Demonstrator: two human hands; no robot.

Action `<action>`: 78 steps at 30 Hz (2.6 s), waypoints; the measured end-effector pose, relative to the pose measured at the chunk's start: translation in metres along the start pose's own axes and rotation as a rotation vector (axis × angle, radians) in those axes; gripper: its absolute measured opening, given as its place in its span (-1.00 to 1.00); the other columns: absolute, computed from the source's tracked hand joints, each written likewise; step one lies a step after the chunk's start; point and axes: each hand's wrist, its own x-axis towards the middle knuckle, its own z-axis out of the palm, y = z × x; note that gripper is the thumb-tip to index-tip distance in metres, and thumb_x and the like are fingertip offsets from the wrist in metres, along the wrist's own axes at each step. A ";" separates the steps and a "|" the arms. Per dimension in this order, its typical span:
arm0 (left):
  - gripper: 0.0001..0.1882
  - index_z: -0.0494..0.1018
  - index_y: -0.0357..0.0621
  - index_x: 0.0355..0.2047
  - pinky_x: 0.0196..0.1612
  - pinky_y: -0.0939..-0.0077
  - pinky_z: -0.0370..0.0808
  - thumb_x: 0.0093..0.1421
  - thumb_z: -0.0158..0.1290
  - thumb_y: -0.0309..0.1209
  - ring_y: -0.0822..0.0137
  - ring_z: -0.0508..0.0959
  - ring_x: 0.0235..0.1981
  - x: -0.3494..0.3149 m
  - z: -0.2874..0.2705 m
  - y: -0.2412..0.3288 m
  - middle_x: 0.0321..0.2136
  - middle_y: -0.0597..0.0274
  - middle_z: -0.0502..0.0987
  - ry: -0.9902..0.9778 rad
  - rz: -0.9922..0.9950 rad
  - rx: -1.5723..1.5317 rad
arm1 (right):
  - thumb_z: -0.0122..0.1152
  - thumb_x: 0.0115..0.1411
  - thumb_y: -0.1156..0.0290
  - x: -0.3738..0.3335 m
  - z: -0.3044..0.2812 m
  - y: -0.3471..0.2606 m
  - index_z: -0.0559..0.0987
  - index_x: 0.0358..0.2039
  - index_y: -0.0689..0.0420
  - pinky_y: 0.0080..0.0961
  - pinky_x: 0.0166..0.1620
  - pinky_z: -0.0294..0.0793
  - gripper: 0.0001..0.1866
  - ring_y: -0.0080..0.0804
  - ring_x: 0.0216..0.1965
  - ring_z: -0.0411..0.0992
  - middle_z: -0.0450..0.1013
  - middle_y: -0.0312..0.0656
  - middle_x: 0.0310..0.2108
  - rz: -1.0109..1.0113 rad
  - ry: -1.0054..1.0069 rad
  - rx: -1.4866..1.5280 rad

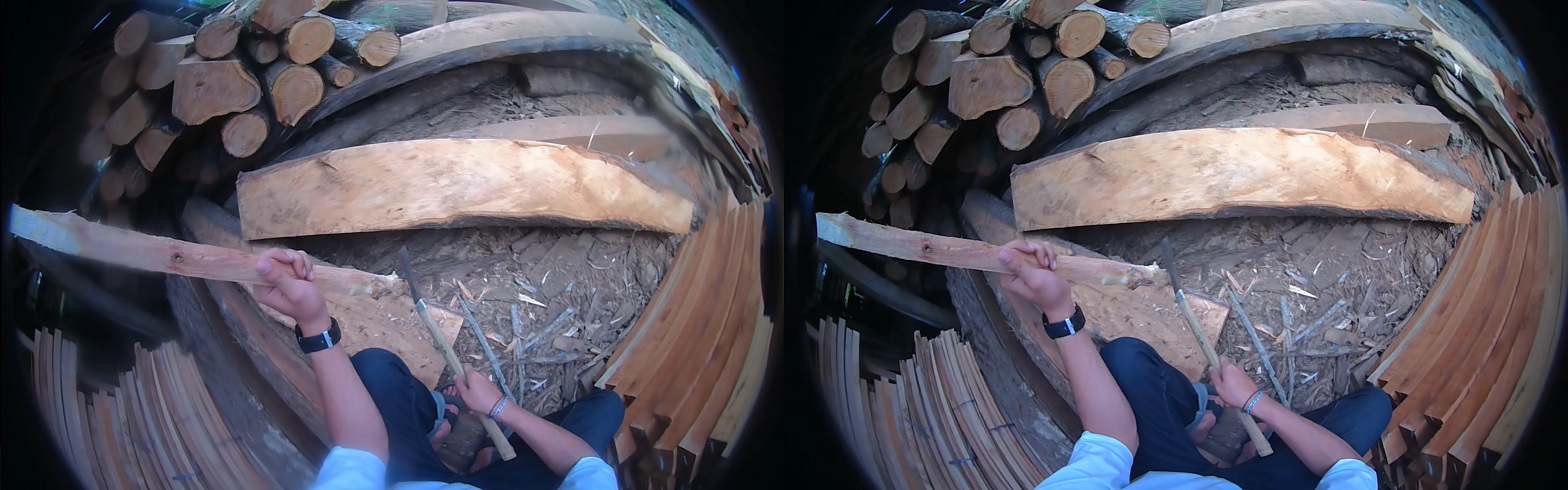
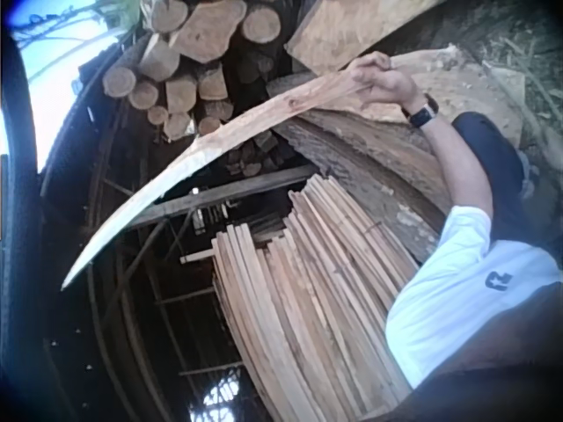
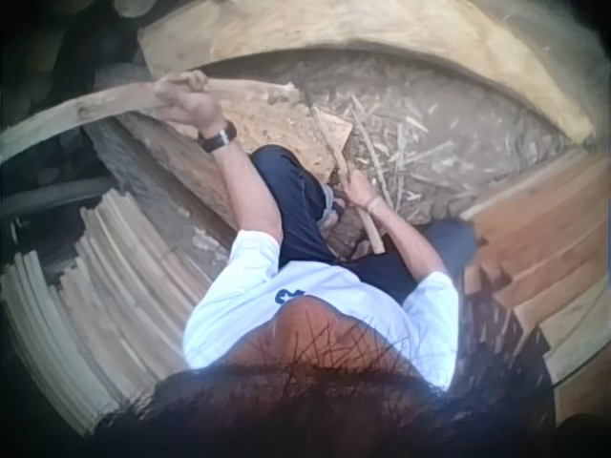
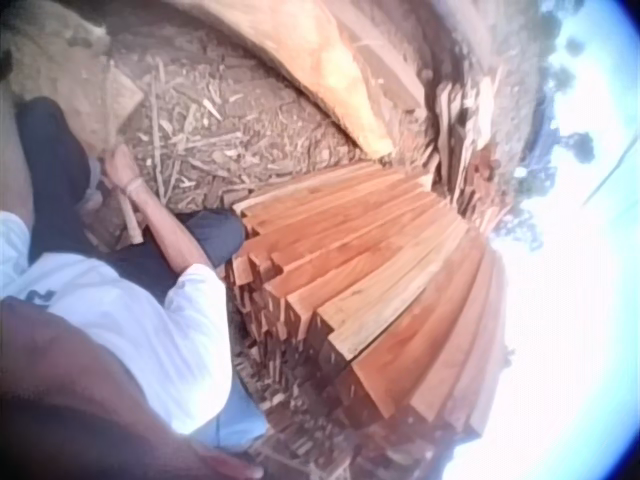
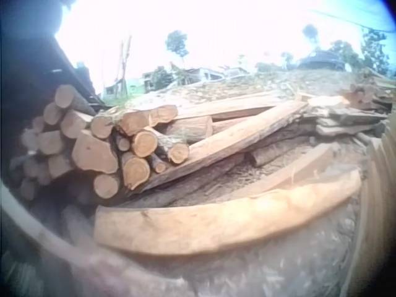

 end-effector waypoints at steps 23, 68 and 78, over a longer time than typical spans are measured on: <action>-0.51 0.28 -0.24 -0.55 -0.67 0.69 0.12 0.30 -0.08 -0.04 0.55 0.23 -0.73 -0.018 0.032 0.000 -0.73 0.33 0.24 -0.113 0.016 -0.093 | -0.03 0.23 0.35 0.005 0.008 -0.001 0.25 -0.31 0.32 0.06 -0.43 0.46 -0.74 0.26 -0.53 0.45 0.43 0.24 -0.62 -0.192 0.330 -0.300; -0.53 0.25 -0.18 -0.52 -0.68 0.69 0.09 0.35 -0.20 -0.04 0.56 0.19 -0.74 -0.019 0.031 -0.002 -0.74 0.33 0.21 -0.108 0.041 0.012 | -0.04 0.25 0.33 0.001 -0.012 -0.021 0.23 -0.25 0.32 0.09 -0.38 0.45 -0.72 0.30 -0.47 0.45 0.43 0.28 -0.58 -0.207 0.336 -0.222; -0.51 0.25 -0.18 -0.52 -0.68 0.69 0.09 0.34 -0.20 -0.01 0.55 0.18 -0.75 -0.019 0.028 -0.006 -0.74 0.33 0.22 -0.130 0.027 0.003 | 0.05 0.15 0.34 0.019 0.004 0.028 0.37 -0.31 0.41 -0.05 -0.26 0.50 -0.69 0.22 -0.38 0.50 0.47 0.26 -0.50 -0.175 0.095 -0.435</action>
